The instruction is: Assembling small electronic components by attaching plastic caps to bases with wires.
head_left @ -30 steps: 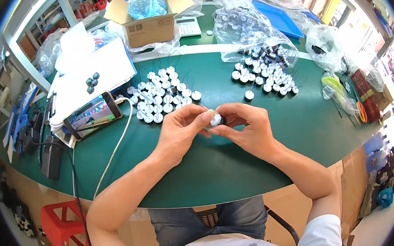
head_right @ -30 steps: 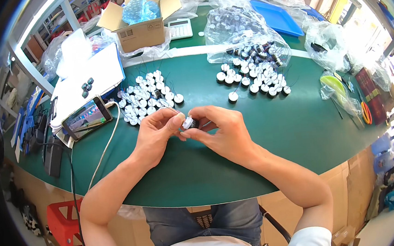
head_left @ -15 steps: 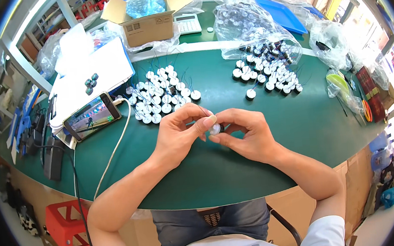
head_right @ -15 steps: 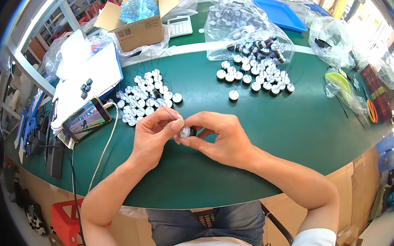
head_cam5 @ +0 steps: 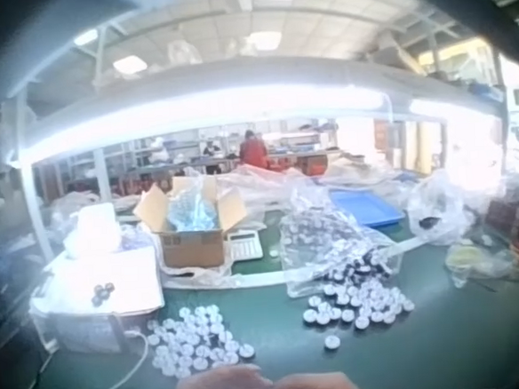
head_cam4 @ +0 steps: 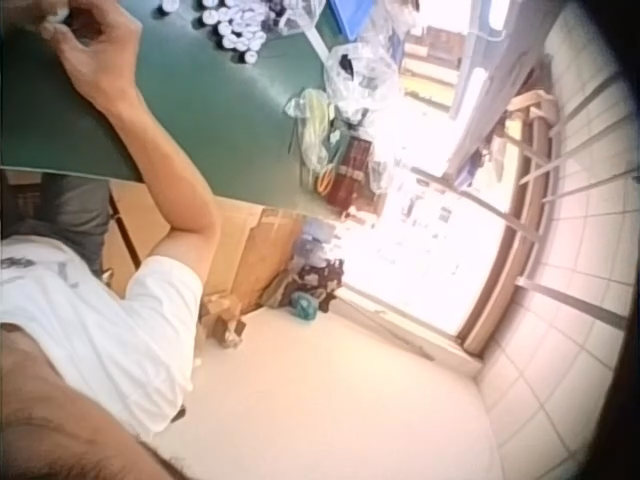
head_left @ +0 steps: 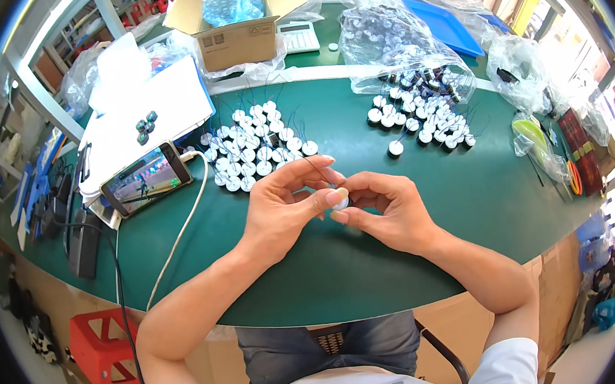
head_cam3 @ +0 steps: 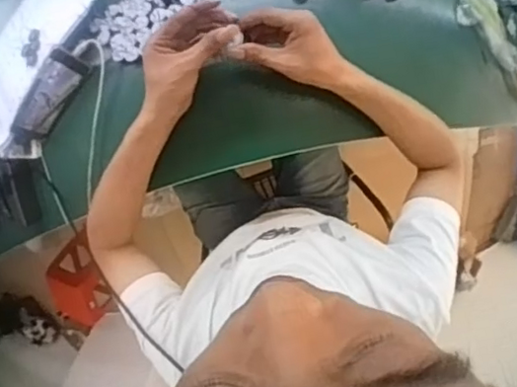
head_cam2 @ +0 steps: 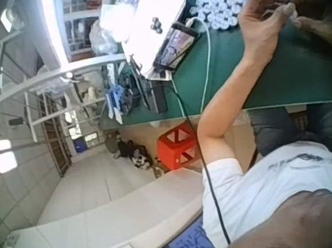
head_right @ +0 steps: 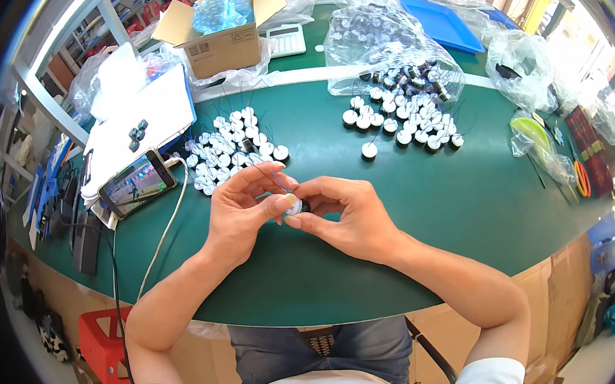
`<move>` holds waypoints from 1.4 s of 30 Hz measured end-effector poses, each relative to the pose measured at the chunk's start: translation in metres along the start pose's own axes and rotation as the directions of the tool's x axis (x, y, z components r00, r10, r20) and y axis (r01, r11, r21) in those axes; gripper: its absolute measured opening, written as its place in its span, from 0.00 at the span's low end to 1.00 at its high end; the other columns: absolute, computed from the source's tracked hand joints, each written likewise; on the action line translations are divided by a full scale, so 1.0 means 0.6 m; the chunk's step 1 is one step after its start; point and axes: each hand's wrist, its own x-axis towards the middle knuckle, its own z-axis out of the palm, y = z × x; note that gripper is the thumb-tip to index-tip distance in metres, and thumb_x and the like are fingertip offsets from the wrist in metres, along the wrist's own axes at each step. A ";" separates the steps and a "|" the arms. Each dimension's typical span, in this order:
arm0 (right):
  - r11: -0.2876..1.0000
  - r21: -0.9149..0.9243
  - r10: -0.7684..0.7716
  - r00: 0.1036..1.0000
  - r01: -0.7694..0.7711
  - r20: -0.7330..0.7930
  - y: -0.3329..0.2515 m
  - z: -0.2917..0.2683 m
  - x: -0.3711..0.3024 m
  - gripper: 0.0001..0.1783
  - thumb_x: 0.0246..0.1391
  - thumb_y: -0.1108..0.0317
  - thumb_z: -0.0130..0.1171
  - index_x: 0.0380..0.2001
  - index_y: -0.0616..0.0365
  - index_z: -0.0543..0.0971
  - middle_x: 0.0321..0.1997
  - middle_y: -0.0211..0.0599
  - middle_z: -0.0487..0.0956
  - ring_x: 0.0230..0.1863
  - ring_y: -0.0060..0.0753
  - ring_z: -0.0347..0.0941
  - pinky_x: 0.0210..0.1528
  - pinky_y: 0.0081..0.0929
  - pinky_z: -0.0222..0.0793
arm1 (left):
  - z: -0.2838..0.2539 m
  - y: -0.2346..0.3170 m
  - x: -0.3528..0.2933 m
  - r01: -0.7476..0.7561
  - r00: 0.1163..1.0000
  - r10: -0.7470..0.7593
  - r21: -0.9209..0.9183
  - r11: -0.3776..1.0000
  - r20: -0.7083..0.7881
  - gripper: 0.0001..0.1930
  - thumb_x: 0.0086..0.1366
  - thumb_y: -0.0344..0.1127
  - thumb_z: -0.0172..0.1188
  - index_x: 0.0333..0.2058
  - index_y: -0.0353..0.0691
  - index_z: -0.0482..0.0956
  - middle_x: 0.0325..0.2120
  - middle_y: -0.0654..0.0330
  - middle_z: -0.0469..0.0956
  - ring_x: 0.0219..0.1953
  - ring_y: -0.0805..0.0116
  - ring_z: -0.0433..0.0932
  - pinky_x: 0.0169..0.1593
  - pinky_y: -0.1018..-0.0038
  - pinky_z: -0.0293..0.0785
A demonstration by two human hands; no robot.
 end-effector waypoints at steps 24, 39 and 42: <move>0.939 -0.310 -0.177 0.982 0.150 -0.062 -0.011 0.007 0.000 0.14 0.45 0.80 0.67 0.37 0.65 0.78 0.38 0.37 0.79 0.37 0.27 0.79 0.34 0.23 0.78 | -0.001 -0.007 -0.002 0.129 0.989 -0.129 0.006 0.992 0.065 0.22 0.57 0.32 0.68 0.50 0.37 0.74 0.35 0.64 0.74 0.38 0.75 0.75 0.41 0.77 0.76; 0.999 0.022 -0.031 0.985 0.036 -0.170 -0.006 0.008 -0.008 0.21 0.50 0.81 0.63 0.48 0.65 0.73 0.45 0.39 0.77 0.45 0.29 0.77 0.40 0.24 0.80 | -0.004 -0.003 0.003 0.075 0.997 -0.075 -0.079 0.994 0.013 0.20 0.56 0.29 0.68 0.48 0.37 0.75 0.39 0.60 0.77 0.41 0.72 0.76 0.42 0.75 0.75; 0.995 -0.032 -0.096 0.980 0.092 -0.174 -0.008 0.005 -0.008 0.20 0.49 0.82 0.63 0.48 0.66 0.73 0.45 0.39 0.77 0.45 0.30 0.78 0.42 0.24 0.80 | 0.000 -0.001 0.000 0.072 0.997 -0.071 -0.069 0.995 0.017 0.20 0.56 0.28 0.68 0.47 0.38 0.75 0.39 0.60 0.77 0.41 0.72 0.76 0.40 0.76 0.74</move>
